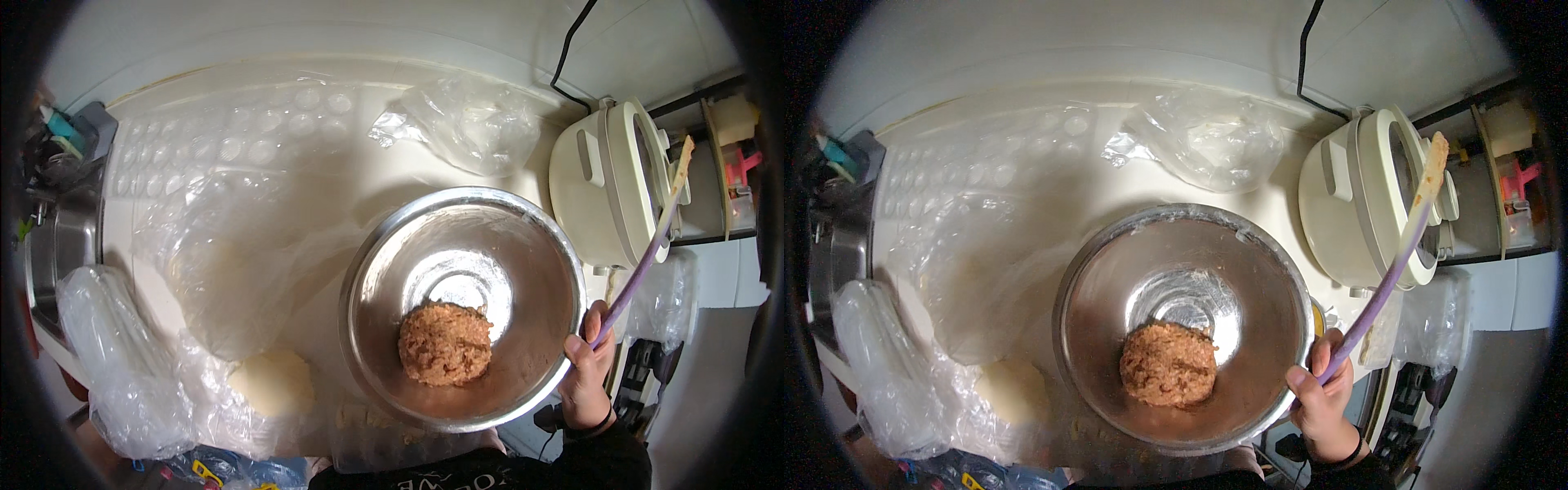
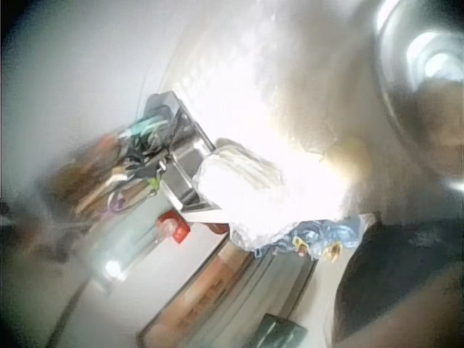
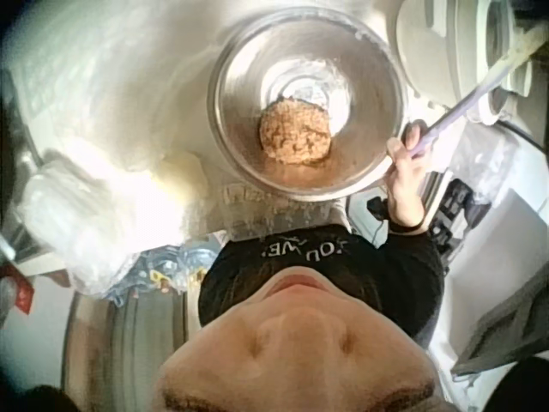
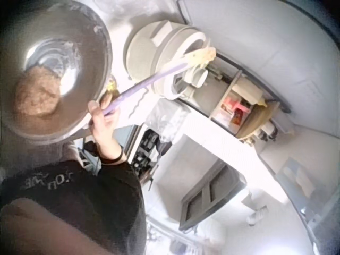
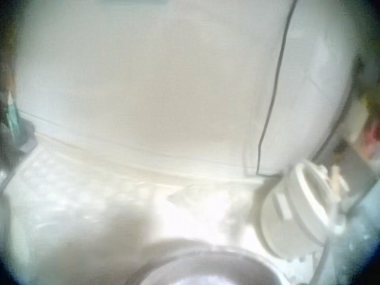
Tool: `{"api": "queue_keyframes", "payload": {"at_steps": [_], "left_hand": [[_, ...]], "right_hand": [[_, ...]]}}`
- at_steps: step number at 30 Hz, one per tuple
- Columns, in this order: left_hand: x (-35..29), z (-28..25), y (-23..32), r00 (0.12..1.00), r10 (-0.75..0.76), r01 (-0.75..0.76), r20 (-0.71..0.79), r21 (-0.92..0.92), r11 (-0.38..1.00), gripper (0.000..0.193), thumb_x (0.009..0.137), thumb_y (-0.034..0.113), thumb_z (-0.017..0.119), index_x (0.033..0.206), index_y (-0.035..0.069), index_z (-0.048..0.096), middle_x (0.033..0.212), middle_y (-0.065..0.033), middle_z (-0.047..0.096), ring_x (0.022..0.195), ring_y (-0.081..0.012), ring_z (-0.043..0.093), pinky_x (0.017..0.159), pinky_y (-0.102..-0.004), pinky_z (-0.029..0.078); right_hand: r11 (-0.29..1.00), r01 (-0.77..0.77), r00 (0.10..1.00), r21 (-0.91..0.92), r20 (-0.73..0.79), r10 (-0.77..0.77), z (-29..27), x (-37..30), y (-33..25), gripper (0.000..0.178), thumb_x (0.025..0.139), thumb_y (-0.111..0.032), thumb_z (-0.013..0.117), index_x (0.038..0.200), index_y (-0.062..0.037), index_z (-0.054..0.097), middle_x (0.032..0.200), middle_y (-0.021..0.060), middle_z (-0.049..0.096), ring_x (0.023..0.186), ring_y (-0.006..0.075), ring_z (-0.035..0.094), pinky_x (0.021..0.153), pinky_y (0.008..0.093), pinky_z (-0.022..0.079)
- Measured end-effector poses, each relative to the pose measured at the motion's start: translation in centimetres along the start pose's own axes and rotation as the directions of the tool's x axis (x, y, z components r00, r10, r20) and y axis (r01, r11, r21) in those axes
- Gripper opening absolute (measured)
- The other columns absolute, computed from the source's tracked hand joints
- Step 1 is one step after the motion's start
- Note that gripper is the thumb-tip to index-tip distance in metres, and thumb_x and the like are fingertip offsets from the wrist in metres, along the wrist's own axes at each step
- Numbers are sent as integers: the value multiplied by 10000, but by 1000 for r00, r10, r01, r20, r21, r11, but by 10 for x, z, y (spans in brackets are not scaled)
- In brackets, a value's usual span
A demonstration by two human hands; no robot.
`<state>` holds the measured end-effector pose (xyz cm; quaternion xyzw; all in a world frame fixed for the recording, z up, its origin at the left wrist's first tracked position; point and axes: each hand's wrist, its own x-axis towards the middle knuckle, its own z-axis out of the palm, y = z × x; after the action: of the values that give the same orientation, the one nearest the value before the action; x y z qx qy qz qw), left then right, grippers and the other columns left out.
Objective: The person assembles small food portions by placing a meat mixture and corn kernels onto square wrappers, folding them, and arranging them in a clear plastic tray. They use a spoon and a spatula to handle the fillings and a knife to assist with folding.
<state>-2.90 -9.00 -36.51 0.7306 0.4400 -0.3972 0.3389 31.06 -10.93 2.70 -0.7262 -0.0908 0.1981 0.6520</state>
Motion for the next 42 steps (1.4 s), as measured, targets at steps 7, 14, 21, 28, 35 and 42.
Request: {"api": "queue_keyframes", "payload": {"at_steps": [7,14,21,28,35,42], "left_hand": [[15,-8,-2,1000,25,-25,-8,33,999,350,934,227,503,1222,30,532,1183,-95,586,1095,-205,539,941,-312,416],[4,-34,-6,995,87,-83,-45,75,994,360,931,227,508,1232,32,527,1199,-96,579,1110,-208,530,950,-310,409],[-12,-49,-10,978,167,-149,-122,146,978,371,927,227,512,1243,33,521,1215,-98,572,1126,-212,521,959,-307,402],[-15,-51,-18,949,250,-209,-192,210,955,382,924,227,516,1254,34,515,1231,-99,564,1141,-215,512,969,-305,395],[-12,-48,-30,904,346,-273,-252,285,919,394,920,227,520,1265,36,510,1247,-101,557,1156,-218,503,978,-302,387],[-42,-64,-42,794,535,-406,-288,403,820,406,917,227,525,1275,37,504,1263,-102,550,1171,-222,494,987,-300,380]], "right_hand": [[1000,-17,1000,1,0,17,-2,4,2,334,713,-19,655,773,-136,348,690,-47,358,588,35,330,514,182,269],[998,-54,996,-22,75,55,-8,4,1,275,785,45,570,808,-114,347,607,-28,426,405,47,425,379,175,354],[997,-80,985,-8,150,81,-11,-3,7,250,816,30,574,822,-103,362,660,-21,426,442,42,440,407,179,376],[995,-67,988,76,144,56,-11,-14,16,224,830,12,573,858,-108,386,662,-25,448,468,45,438,424,178,359],[990,43,993,132,99,-57,-9,-20,31,206,839,-18,571,882,-109,391,702,-18,455,477,63,444,441,199,372],[970,92,991,227,72,-111,-5,-22,43,190,833,-29,578,887,-97,409,710,-9,467,477,74,456,449,199,382]]}}
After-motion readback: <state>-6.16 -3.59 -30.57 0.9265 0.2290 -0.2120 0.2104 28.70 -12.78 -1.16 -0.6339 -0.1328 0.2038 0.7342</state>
